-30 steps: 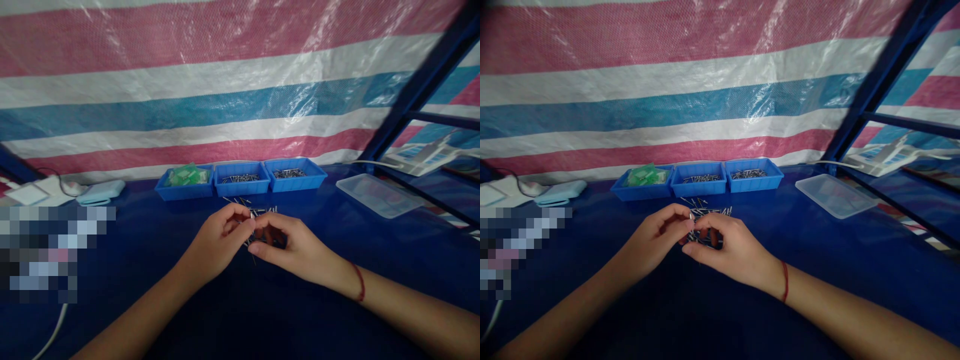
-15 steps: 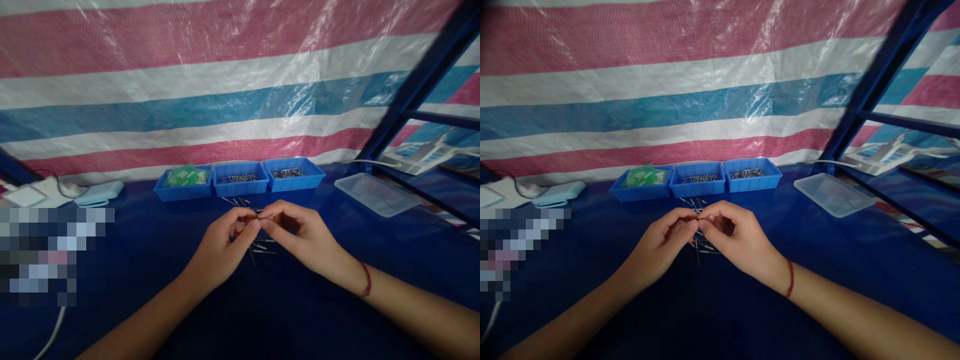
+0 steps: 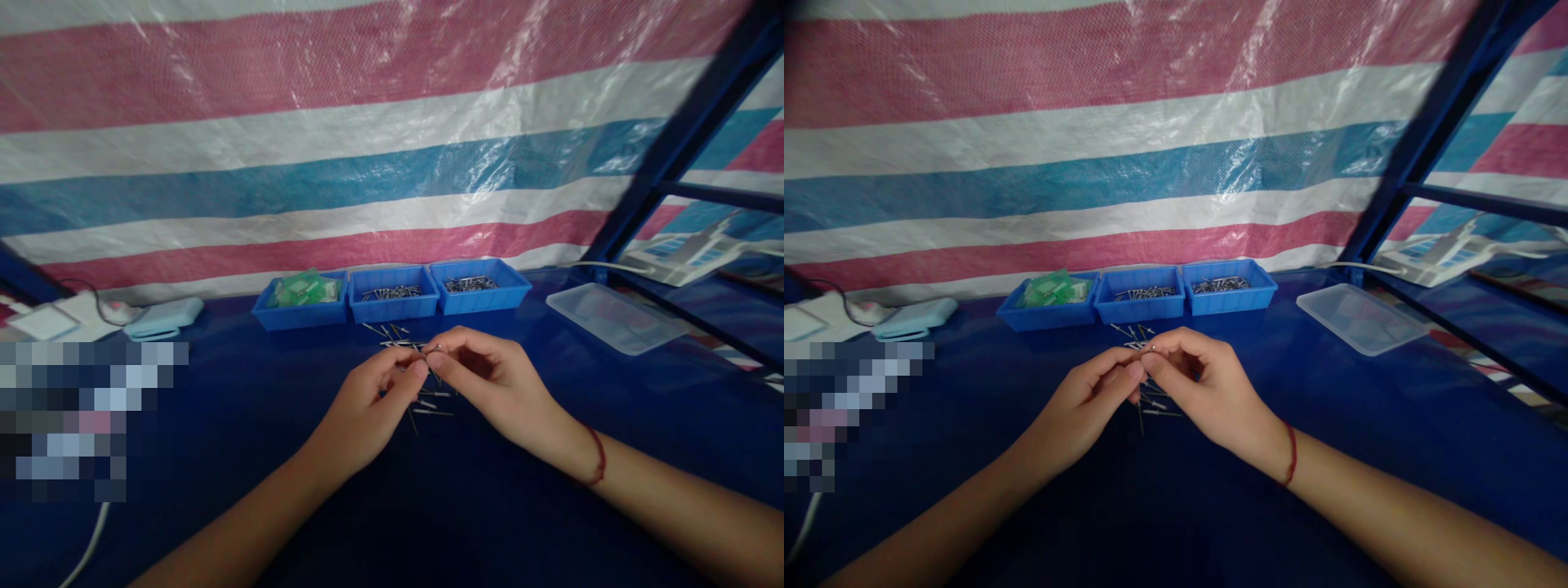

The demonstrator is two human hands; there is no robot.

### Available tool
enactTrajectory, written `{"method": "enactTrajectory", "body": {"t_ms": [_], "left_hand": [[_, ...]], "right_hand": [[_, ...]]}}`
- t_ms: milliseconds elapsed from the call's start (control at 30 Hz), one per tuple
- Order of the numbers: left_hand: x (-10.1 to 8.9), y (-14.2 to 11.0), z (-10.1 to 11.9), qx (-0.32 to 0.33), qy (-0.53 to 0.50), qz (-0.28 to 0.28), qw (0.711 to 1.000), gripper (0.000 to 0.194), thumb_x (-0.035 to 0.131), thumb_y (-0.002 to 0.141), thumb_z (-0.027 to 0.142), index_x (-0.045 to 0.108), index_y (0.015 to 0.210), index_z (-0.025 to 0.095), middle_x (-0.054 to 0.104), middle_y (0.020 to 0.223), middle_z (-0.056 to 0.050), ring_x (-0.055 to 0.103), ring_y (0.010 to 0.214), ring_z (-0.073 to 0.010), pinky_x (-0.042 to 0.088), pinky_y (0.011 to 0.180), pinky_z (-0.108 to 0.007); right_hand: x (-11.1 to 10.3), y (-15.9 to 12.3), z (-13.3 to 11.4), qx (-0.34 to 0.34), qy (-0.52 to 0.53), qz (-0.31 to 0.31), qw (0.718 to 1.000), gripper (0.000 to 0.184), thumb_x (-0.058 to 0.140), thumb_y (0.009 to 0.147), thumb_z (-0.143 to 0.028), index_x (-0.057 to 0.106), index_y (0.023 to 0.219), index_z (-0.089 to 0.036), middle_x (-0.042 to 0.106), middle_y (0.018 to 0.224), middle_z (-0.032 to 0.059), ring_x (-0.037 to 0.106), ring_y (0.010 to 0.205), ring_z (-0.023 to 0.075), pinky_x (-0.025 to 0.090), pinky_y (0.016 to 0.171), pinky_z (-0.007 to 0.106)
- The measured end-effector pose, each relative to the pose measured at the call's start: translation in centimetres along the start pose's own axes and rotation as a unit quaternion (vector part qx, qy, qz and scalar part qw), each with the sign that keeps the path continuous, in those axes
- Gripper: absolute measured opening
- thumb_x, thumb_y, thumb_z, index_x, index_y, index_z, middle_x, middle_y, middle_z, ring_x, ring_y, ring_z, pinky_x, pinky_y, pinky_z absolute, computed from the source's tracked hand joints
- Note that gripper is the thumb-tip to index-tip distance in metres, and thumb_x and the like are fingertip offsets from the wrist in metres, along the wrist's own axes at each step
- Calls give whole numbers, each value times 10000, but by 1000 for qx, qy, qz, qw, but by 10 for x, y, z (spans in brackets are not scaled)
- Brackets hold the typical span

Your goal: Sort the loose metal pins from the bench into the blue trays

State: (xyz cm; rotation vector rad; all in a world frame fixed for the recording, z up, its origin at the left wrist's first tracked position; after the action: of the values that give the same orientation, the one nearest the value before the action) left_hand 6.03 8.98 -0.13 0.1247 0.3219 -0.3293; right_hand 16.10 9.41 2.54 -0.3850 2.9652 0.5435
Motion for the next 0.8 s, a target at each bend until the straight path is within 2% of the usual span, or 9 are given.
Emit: {"method": "enactTrajectory", "body": {"t_ms": [333,567,800], "left_hand": [[-5,0,0,0,-1,30,1000,177,524,847,309,592,929,167,580,709,26,513,602,-105,399,568,-226],[-11,0,-2,2,-51,63,997,129,559,821,266,565,911,174,614,742,22,607,680,-122,470,661,-245],[-22,-2,3,32,-34,112,993,122,591,801,256,559,891,180,599,757,18,597,682,-120,462,644,-237]], "right_hand": [[-2,-2,6,2,-28,7,1000,125,590,798,-290,623,817,-171,610,731,21,528,613,117,407,558,266],[-4,0,9,12,-40,11,999,132,590,795,-294,613,832,-169,569,678,6,478,569,110,374,525,261],[2,1,10,-6,-77,-13,997,137,569,813,-286,642,824,-170,590,761,31,520,635,129,409,576,274]]}}
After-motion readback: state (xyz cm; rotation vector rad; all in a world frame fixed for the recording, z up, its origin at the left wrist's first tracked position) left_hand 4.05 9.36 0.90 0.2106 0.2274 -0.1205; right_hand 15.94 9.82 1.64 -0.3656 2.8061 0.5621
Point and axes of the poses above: each hand's wrist, its own y-axis towards the middle knuckle, its own x-axis out of the palm, z = x × y, the point moved 10 cm from there along y, towards the middle knuckle
